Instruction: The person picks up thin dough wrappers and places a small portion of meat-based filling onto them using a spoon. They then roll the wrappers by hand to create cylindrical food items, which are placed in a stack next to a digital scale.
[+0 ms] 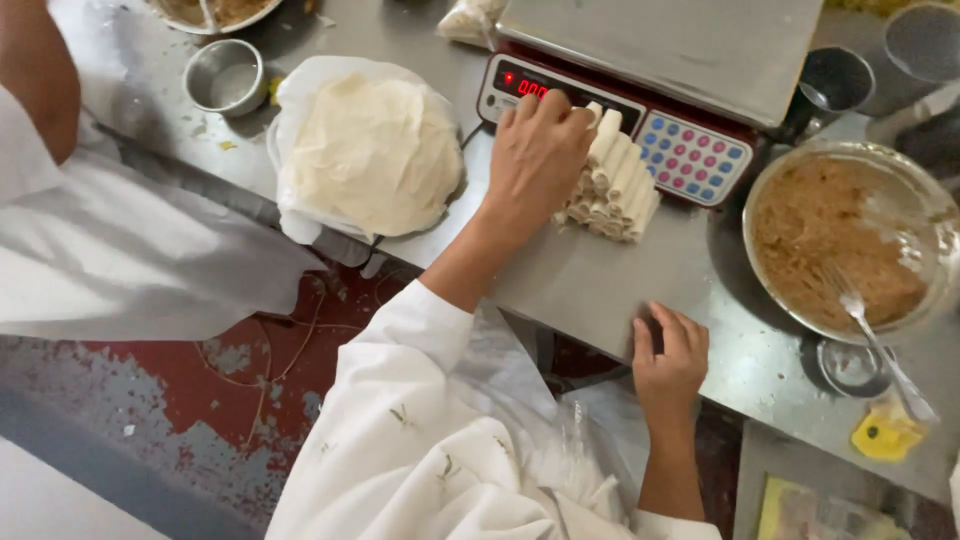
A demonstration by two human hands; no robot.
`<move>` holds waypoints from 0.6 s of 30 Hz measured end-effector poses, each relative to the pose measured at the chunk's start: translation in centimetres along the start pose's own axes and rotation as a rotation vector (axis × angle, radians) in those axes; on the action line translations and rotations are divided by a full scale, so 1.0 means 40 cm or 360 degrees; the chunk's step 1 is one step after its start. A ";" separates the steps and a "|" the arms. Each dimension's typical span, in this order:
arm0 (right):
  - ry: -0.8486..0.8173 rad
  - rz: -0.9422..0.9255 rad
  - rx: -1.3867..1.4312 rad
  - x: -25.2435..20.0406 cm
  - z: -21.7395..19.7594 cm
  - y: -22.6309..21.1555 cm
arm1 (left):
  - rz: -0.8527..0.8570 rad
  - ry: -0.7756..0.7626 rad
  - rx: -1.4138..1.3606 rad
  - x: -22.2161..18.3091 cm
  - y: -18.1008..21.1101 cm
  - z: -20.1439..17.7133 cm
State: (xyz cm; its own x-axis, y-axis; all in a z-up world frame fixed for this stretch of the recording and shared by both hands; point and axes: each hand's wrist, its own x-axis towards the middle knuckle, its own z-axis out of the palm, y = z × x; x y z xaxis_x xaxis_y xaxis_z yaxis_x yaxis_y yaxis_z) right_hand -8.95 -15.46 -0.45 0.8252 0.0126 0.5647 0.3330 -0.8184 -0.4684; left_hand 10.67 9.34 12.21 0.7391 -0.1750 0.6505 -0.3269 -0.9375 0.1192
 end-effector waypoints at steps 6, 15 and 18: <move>0.0027 -0.0142 0.0021 0.000 0.002 0.008 | -0.1108 -0.0487 -0.0092 -0.111 -0.362 -0.117; 0.0005 -0.0069 -0.0047 -0.016 0.016 0.021 | -0.1453 0.0766 -0.0571 -0.182 -0.570 -0.122; 0.0029 -0.0095 -0.0047 -0.008 0.022 0.020 | -0.1613 0.1160 -0.1393 -0.145 -0.526 -0.175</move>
State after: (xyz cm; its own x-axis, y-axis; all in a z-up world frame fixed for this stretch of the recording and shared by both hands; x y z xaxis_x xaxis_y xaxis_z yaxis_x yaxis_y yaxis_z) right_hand -8.54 -15.61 -1.60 0.7958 0.0519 0.6034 0.3678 -0.8330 -0.4134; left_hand 9.14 32.19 11.17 0.5022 0.8390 0.2092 -0.3055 -0.0542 0.9506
